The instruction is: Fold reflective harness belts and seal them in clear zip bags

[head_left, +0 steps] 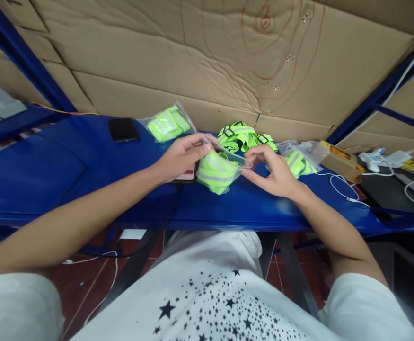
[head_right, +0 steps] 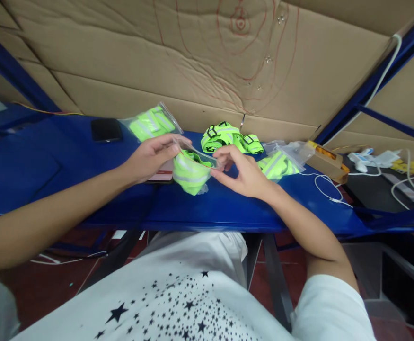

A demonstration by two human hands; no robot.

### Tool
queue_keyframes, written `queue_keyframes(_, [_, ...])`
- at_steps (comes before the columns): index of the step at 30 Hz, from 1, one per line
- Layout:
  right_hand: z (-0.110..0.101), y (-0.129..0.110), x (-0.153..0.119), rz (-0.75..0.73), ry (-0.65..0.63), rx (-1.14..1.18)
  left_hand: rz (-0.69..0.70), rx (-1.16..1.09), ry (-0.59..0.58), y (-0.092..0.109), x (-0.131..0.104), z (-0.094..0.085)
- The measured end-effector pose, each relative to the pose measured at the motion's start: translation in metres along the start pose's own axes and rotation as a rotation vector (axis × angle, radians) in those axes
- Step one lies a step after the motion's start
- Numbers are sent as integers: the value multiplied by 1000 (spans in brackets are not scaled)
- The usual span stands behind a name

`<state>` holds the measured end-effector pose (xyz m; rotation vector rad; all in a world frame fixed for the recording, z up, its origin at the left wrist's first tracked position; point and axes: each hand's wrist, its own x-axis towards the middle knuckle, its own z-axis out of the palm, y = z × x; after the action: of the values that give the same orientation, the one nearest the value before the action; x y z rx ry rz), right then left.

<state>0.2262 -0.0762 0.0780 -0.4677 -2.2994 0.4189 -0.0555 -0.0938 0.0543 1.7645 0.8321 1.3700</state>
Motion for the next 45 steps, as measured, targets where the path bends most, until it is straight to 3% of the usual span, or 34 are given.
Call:
queue_keyframes(5, [1, 10, 7, 284, -52, 254, -75, -94, 38, 1, 2, 1])
queue_keyframes(10, [1, 12, 11, 358, 98, 306, -59, -90, 206, 1, 5, 5])
queue_keyframes(17, [-4, 16, 13, 438, 124, 354, -27, -72, 257, -2, 5, 4])
queue_keyframes(25, [-3, 6, 10, 309, 104, 221, -56, -77, 213, -3, 2, 9])
queue_keyframes(37, [8, 15, 11, 451, -5, 429, -139, -175, 116, 1, -3, 13])
queue_keyframes(45, [6, 14, 11, 455, -63, 502, -168, -150, 51, 8, -6, 12])
